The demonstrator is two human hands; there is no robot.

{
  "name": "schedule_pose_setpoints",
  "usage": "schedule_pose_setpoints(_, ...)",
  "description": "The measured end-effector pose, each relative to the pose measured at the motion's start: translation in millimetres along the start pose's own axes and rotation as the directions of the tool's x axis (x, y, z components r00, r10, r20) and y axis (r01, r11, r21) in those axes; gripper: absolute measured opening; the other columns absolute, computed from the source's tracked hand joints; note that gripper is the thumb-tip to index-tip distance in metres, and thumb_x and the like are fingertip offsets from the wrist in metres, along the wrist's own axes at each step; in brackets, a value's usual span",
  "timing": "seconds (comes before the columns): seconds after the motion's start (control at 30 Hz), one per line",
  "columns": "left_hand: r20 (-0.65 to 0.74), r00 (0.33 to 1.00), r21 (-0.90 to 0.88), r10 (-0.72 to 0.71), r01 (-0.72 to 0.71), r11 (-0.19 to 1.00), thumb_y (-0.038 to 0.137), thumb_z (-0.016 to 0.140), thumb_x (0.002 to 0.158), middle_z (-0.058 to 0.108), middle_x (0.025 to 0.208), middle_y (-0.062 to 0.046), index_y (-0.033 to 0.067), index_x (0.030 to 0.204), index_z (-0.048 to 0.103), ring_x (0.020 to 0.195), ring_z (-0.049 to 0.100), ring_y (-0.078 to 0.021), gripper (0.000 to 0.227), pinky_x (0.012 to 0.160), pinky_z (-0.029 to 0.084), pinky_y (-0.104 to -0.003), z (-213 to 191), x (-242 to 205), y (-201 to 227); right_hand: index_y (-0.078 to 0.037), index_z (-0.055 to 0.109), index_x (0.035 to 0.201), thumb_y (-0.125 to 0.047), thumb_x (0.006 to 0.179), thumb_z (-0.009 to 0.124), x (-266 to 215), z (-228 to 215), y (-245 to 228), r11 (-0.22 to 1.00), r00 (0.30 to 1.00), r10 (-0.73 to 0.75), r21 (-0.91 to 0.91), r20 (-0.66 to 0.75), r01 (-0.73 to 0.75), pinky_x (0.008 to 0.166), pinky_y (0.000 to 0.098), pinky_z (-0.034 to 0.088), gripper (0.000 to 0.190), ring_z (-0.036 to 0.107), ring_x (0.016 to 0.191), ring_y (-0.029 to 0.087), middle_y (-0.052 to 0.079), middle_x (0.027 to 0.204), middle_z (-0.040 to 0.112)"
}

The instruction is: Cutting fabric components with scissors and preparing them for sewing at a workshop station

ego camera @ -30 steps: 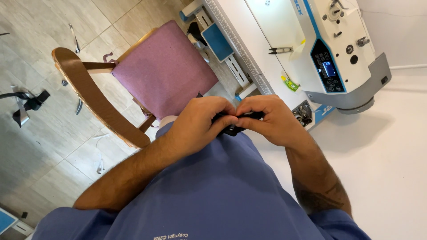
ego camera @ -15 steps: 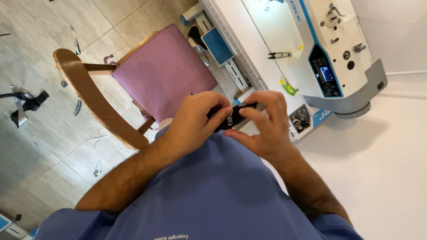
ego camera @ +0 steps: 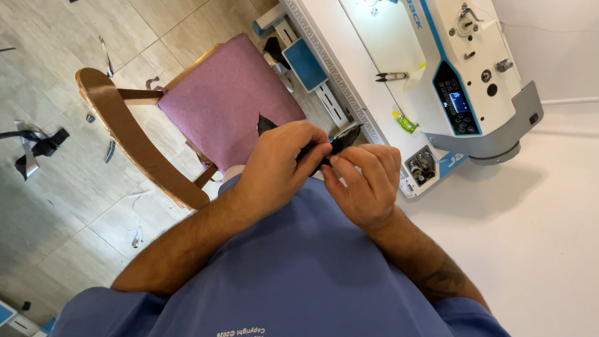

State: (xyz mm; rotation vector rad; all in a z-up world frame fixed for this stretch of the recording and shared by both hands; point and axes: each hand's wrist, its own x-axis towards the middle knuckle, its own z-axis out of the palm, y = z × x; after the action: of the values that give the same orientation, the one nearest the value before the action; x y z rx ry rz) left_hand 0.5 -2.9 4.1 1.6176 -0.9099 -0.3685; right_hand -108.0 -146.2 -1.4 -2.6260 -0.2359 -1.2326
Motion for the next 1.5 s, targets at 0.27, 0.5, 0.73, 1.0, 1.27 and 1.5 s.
schedule_pose_setpoints(0.27, -0.044, 0.996, 0.047, 0.074, -0.072, 0.996, 0.007, 0.066, 0.099, 0.065, 0.075, -0.01, 0.0029, 0.095, 0.068, 0.074, 0.069, -0.0297, 0.006, 0.07, 0.055, -0.035, 5, -2, -6, -0.003, 0.072, 0.085, 0.001, 0.089, 0.075, 21, -5, -9, 0.999, 0.999, 0.033, 0.017, 0.024, -0.034, 0.064, 0.0361, 0.045, 0.007, 0.062, 0.065, 0.022, 0.007, 0.079, 0.064)
schedule_pose_setpoints(0.5, -0.088, 0.989, 0.113, 0.115, -0.105, 0.988, 0.008, 0.066, 0.099, 0.064, 0.077, -0.008, 0.0047, 0.097, 0.068, 0.075, 0.068, -0.0278, 0.005, 0.072, 0.054, -0.035, 9, -7, -10, -0.004, 0.071, 0.082, 0.006, 0.089, 0.071, 30, -8, -10, 0.997, 0.996, -0.072, -0.033, 0.045, 0.073, 0.063, 0.0346, 0.046, 0.012, 0.058, 0.062, 0.022, 0.008, 0.076, 0.06)
schedule_pose_setpoints(0.73, -0.178, 0.973, 0.106, 0.15, -0.132, 0.986, 0.011, 0.065, 0.102, 0.062, 0.078, -0.009, 0.0068, 0.096, 0.066, 0.075, 0.067, -0.0306, 0.008, 0.07, 0.054, -0.036, -10, 2, -7, -0.005, 0.069, 0.079, 0.002, 0.092, 0.067, 18, -4, -21, 0.992, 0.987, -0.128, 0.031, 0.099, 0.125, 0.063, 0.0357, 0.047, 0.014, 0.061, 0.066, 0.025, 0.01, 0.078, 0.06)
schedule_pose_setpoints(1.0, -0.007, 0.984, -0.196, -0.177, 0.173, 0.965, 0.024, 0.094, 0.078, 0.074, 0.09, -0.012, 0.0153, 0.143, 0.054, 0.087, 0.074, -0.0255, 0.076, 0.082, 0.057, -0.038, -26, 4, 1, 0.002, 0.068, 0.085, 0.005, 0.096, 0.068, 24, 1, -5, 0.986, 0.996, 0.007, 0.165, 0.093, -0.022, 0.063, 0.0391, 0.048, 0.012, 0.06, 0.07, 0.03, 0.014, 0.083, 0.061)
schedule_pose_setpoints(1.27, -0.346, 0.924, -0.294, -0.162, 0.057, 0.954, 0.008, 0.081, 0.086, 0.061, 0.134, -0.008, 0.0096, 0.131, 0.058, 0.126, 0.057, -0.0192, 0.051, 0.11, 0.045, -0.03, -44, 58, -81, 0.008, 0.065, 0.088, 0.009, 0.097, 0.065, 26, 6, -3, 0.949, 0.923, -0.122, 0.315, 0.364, 0.001, 0.069, 0.0405, 0.046, 0.009, 0.057, 0.076, 0.03, 0.016, 0.088, 0.062)
schedule_pose_setpoints(1.5, 0.11, 0.902, -0.469, -0.417, 0.417, 0.778, 0.057, 0.071, 0.082, -0.001, 0.172, -0.021, 0.0071, 0.161, 0.002, 0.159, 0.003, -0.0322, 0.117, 0.125, 0.017, -0.049, -22, 11, -69, 0.005, 0.068, 0.091, 0.007, 0.094, 0.07, 32, 8, 6, 0.826, 0.878, 0.311, 0.353, 0.365, -0.439, 0.079, 0.0374, 0.054, 0.004, 0.064, 0.083, 0.028, 0.016, 0.089, 0.067)
